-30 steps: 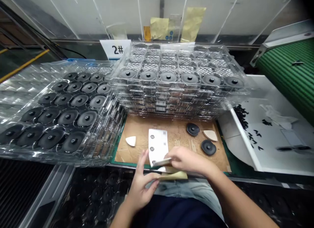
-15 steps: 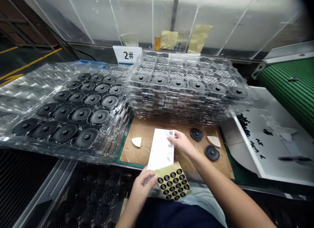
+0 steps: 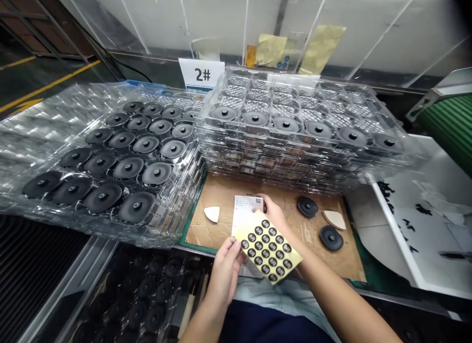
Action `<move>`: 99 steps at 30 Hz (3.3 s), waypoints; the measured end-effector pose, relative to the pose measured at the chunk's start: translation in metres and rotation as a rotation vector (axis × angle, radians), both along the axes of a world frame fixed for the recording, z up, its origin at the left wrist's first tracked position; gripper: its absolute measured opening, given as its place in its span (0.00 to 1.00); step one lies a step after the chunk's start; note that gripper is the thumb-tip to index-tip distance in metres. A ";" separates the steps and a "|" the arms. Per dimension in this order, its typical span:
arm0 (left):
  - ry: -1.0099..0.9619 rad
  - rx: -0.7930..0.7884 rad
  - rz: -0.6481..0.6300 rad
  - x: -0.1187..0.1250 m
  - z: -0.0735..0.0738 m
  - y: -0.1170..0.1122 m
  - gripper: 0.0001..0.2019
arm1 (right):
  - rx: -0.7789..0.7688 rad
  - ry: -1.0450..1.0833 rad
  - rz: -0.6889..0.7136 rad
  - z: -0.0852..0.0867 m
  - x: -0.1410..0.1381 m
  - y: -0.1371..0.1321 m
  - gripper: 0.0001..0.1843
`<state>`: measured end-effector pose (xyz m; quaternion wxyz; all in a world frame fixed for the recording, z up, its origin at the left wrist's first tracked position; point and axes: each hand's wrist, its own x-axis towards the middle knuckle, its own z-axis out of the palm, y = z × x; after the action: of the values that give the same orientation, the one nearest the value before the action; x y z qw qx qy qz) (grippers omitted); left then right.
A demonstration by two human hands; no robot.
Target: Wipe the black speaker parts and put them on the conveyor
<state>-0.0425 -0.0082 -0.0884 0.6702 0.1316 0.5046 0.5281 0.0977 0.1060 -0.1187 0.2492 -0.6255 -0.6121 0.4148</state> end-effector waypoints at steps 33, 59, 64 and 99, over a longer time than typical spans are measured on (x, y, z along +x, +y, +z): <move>0.100 -0.062 -0.203 0.014 -0.029 0.023 0.15 | 0.429 -0.218 0.283 0.026 0.029 -0.054 0.08; 0.274 0.003 -0.197 0.015 -0.035 0.018 0.11 | 0.636 -0.278 0.215 0.027 0.012 -0.072 0.05; 0.269 0.004 -0.192 0.016 -0.035 0.018 0.12 | 0.615 -0.268 0.203 0.027 0.012 -0.072 0.05; 0.168 -0.031 -0.166 0.014 -0.033 0.020 0.11 | 0.328 -0.035 0.308 0.032 0.005 -0.061 0.04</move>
<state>-0.0284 0.0118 -0.1214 0.6689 0.2063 0.5542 0.4503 0.1027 0.0451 -0.0870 0.2707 -0.4829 -0.7637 0.3321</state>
